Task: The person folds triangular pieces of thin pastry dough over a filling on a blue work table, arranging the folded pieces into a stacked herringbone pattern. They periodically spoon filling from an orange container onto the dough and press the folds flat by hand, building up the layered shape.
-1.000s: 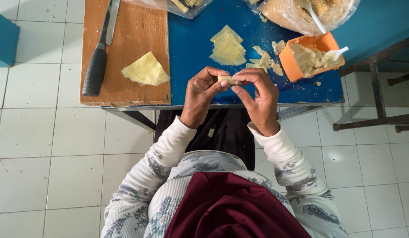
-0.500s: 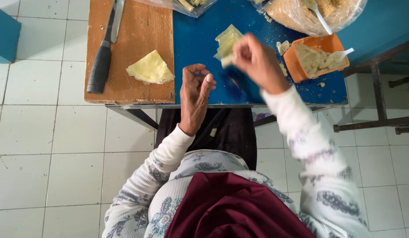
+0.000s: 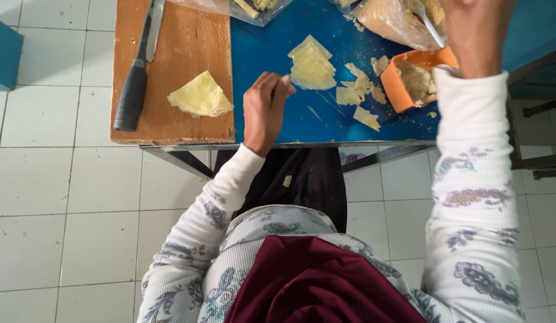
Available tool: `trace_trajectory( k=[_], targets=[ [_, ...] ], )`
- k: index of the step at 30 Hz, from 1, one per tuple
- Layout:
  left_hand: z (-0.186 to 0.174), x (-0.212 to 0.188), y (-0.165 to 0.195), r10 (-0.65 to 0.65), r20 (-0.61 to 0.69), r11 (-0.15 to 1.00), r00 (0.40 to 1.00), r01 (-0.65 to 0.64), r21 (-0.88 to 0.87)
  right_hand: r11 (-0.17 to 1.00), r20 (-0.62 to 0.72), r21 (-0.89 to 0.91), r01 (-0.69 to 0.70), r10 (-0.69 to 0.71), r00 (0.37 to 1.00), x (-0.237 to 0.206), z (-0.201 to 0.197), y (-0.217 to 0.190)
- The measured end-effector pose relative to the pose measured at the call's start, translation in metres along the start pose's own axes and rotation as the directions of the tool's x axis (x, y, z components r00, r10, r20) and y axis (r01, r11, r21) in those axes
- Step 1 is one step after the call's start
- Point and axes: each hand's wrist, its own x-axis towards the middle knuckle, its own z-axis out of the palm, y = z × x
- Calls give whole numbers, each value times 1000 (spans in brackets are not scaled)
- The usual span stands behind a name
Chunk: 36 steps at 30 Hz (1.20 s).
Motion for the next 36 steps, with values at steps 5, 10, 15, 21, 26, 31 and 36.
trace_trajectory(
  k=[5,10,15,21,26,31,36],
  targets=[
    [19,19,-14,215,-74,944,974,-188,270,964,9,-207,167,-169,986,-32,-3,-3],
    [38,36,-37,223,-59,878,973,-174,446,960,-29,-181,216,-224,974,-41,7,-1],
    [59,58,-46,213,-79,833,974,-139,536,960,-73,-189,206,-223,972,-42,9,9],
    [77,70,-45,108,-60,712,992,-36,701,938,-137,-289,191,-238,962,-47,6,14],
    [85,70,-43,218,-1,653,976,-144,744,981,-58,178,82,-73,996,-51,11,22],
    [89,69,-37,204,101,737,974,-220,639,891,60,451,-53,30,998,-46,4,37],
    [96,75,-20,245,59,909,968,-250,334,862,114,473,-184,147,982,-48,0,38]
  ],
)
